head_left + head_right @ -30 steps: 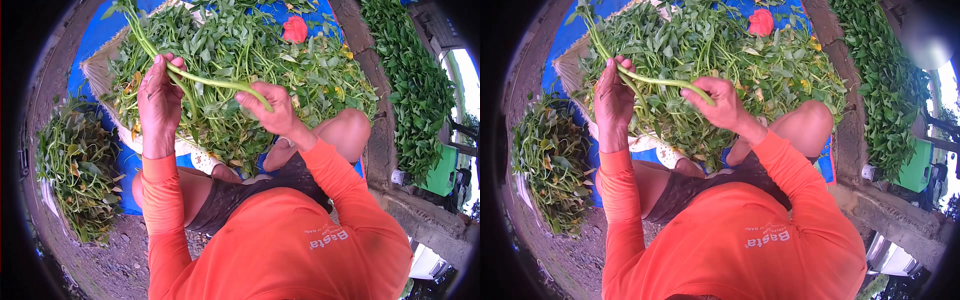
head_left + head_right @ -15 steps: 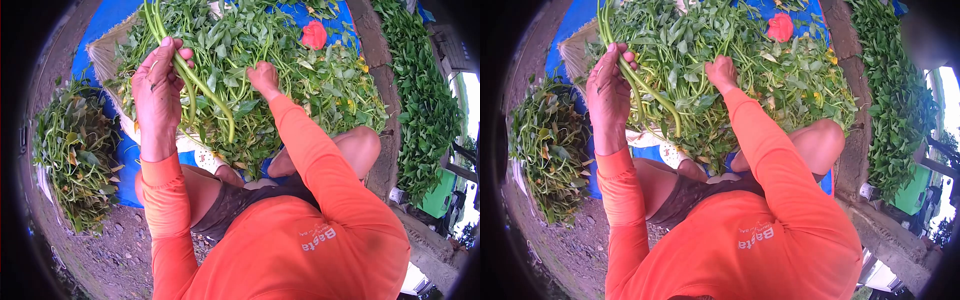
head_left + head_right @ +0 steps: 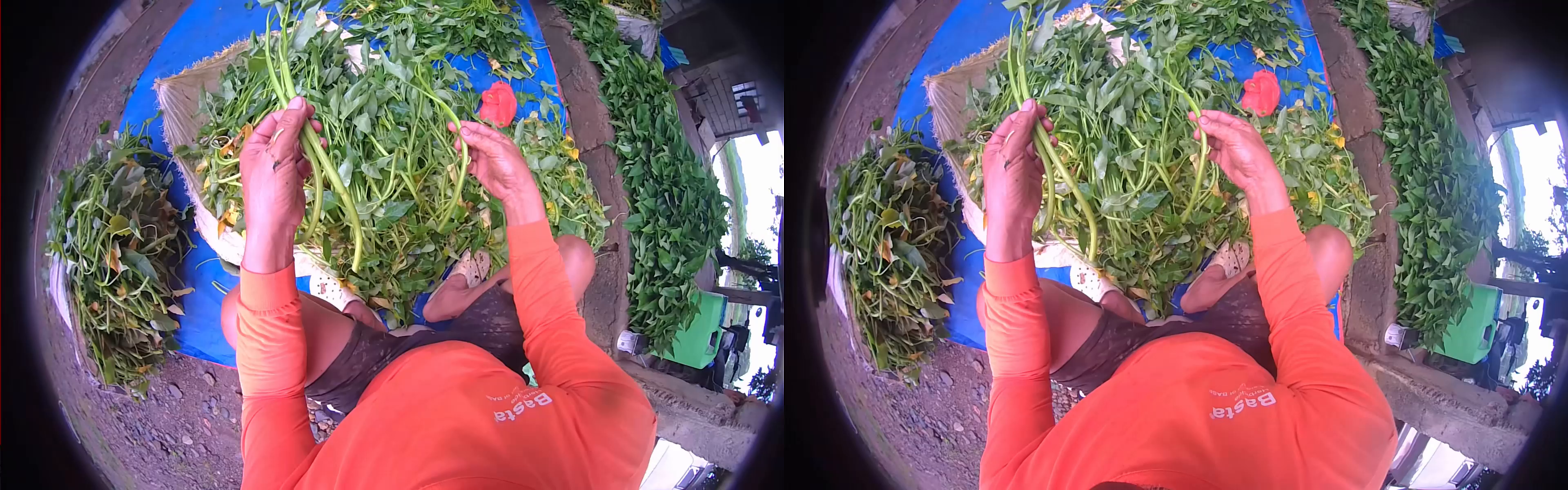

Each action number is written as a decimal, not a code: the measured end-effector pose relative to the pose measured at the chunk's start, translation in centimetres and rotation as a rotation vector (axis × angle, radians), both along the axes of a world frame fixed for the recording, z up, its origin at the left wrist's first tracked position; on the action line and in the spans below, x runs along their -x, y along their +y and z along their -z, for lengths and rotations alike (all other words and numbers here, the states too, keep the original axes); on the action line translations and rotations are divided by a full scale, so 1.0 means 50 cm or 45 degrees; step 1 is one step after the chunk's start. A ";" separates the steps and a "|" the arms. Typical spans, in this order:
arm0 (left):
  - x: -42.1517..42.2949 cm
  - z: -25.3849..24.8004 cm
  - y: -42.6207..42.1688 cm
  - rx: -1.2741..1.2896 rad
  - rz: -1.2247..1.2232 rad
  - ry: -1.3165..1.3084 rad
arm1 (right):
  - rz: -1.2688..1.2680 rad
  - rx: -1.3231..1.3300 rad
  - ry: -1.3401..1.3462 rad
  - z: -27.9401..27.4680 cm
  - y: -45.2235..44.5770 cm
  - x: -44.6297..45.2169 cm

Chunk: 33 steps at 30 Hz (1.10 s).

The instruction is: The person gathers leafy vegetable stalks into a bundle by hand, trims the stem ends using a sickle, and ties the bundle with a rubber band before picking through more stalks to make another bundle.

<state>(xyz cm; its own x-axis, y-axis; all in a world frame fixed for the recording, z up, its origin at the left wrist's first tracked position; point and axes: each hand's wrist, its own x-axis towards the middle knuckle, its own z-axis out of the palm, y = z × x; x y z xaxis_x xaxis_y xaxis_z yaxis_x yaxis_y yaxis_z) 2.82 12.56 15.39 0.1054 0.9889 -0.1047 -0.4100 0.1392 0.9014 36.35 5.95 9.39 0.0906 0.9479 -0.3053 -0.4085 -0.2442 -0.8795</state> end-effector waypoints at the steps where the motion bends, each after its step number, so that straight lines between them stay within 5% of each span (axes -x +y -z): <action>1: -0.001 -0.013 -0.008 0.078 0.009 0.032 | -0.006 -0.022 -0.018 -0.019 -0.014 0.011; 11: -0.062 0.039 -0.067 0.026 0.116 0.232 | 0.089 -0.174 -0.207 -0.013 -0.102 0.112; 15: -0.112 0.112 -0.112 0.284 0.288 0.253 | 0.027 -0.294 -0.328 0.047 -0.117 0.161; 21: -0.136 0.264 -0.148 0.442 0.383 -0.160 | -0.074 -0.116 -0.451 0.071 -0.154 0.229; 22: -0.147 0.207 -0.160 0.574 0.314 -0.273 | -0.098 -0.083 -0.473 0.067 -0.155 0.233; 25: -0.130 0.245 -0.140 0.508 0.405 -0.256 | -0.151 -0.106 -0.521 0.099 -0.148 0.255; 33: -0.095 0.251 -0.122 0.276 0.232 0.304 | -0.335 -0.337 -1.025 0.092 -0.179 0.233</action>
<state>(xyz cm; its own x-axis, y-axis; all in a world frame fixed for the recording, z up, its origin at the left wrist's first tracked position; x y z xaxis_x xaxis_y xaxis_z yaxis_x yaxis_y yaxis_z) 7.59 6.45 2.85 0.2251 0.9083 -0.3526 -0.1426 0.3887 0.9103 24.68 -3.00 4.77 -0.0472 0.9988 -0.0105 0.3994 0.0093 -0.9167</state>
